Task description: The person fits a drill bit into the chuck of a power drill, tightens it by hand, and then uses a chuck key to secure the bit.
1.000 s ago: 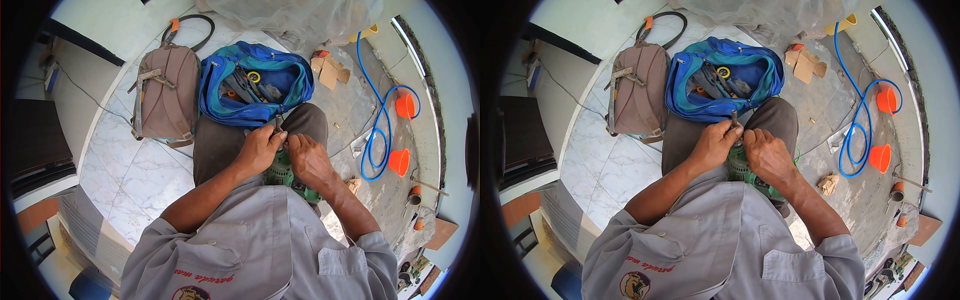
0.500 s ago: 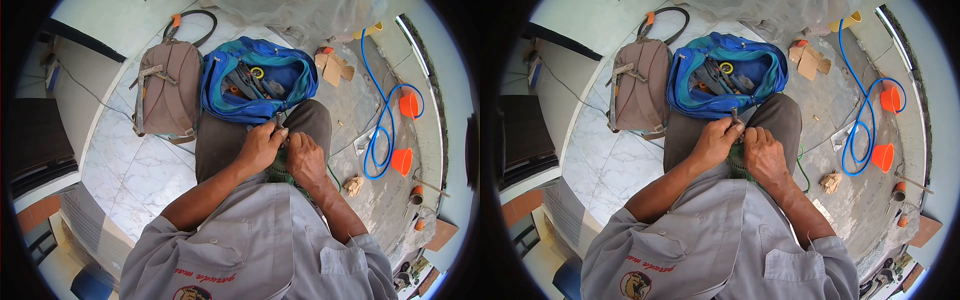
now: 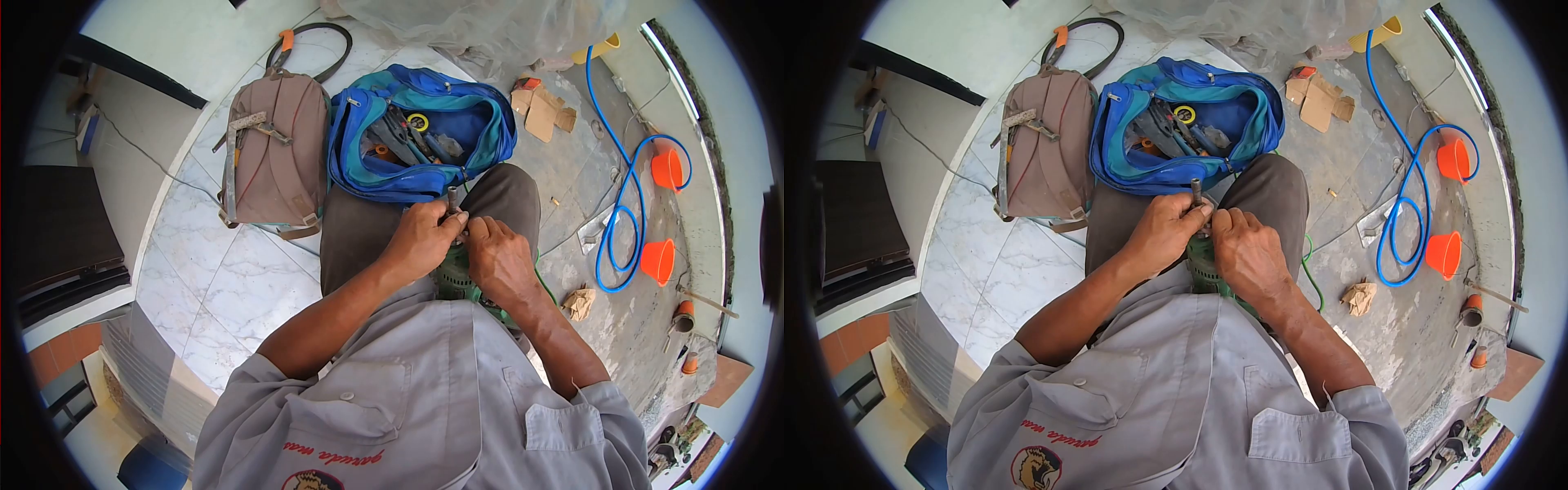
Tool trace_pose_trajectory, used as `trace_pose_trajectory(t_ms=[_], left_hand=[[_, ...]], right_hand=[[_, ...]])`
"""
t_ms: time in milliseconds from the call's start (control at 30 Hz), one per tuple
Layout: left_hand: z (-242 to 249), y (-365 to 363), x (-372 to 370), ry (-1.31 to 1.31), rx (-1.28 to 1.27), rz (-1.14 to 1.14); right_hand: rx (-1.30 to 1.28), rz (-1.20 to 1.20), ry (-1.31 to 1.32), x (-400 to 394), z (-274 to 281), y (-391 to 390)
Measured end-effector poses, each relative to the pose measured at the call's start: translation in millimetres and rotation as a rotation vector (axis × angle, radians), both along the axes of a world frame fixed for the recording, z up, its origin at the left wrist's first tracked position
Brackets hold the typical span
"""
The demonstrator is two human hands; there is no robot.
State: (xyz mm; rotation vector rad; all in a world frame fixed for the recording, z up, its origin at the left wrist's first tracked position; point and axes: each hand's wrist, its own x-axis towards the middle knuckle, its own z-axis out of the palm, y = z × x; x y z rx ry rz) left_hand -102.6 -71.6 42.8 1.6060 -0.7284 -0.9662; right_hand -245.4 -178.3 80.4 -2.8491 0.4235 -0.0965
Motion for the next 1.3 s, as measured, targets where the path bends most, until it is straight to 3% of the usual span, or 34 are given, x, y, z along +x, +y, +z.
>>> trace_pose_trajectory(t_ms=[1300], left_hand=[[-9.5, 10.9, -3.6, 0.044, 0.122, 0.032]], right_hand=[[-0.001, -0.181, -0.096, 6.3, -22.5, 31.6]])
